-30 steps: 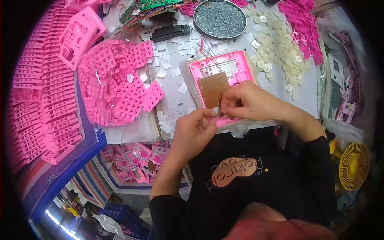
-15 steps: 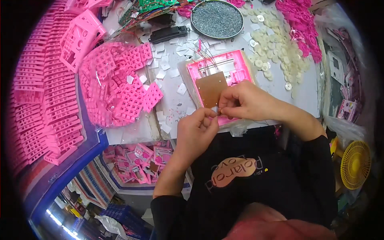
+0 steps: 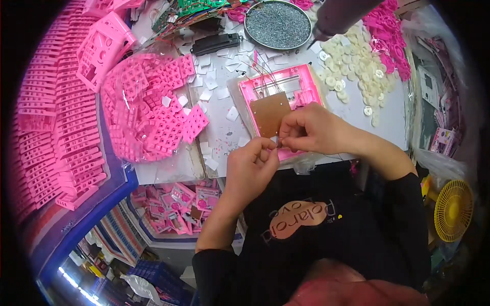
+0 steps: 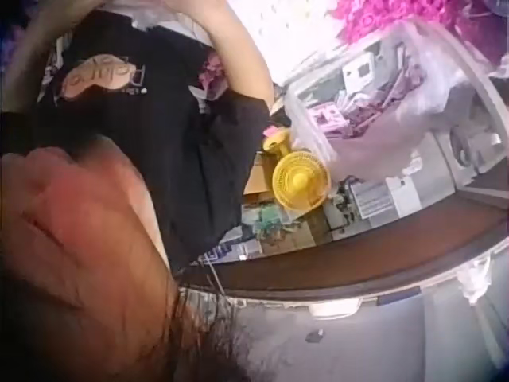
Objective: Assemble pink plastic toy calculator shells with electronics and internal components using an electric screwdriver.
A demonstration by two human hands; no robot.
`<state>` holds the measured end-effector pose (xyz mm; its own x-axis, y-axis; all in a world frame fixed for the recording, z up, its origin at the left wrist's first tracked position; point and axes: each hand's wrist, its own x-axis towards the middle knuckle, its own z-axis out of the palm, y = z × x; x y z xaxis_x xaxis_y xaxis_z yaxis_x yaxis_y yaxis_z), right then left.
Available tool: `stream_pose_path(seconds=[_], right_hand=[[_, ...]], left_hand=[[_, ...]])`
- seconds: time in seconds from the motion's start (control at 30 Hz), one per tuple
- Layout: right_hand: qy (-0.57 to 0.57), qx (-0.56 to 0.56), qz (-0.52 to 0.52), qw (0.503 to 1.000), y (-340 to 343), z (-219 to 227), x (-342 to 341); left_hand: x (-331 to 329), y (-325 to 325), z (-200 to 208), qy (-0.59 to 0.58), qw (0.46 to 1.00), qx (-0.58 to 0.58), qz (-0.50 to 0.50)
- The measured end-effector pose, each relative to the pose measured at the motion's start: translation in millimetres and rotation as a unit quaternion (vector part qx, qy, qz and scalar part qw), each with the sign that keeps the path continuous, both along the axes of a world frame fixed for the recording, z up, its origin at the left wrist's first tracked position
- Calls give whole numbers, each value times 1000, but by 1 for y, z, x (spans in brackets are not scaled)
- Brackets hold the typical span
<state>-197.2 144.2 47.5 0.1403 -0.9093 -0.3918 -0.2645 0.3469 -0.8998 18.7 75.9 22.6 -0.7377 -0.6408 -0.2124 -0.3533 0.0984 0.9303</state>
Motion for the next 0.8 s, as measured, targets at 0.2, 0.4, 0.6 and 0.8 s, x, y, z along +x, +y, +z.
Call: stream_pose_path(seconds=[0.2,0.4,0.6,0.8], right_hand=[[247,-192,-32,949,12,0,19],[54,-124,-151,979,36,-11,35],[9,-169,-203,965,42,-23,36],[193,-419,-106,881,40,-41,37]], left_hand=[[1,-1,-2,-14,1000,26,-6],[-7,13,7,39,993,96,57],[-6,3,6,-47,998,-47,6],[-17,-23,21,-20,961,275,27]])
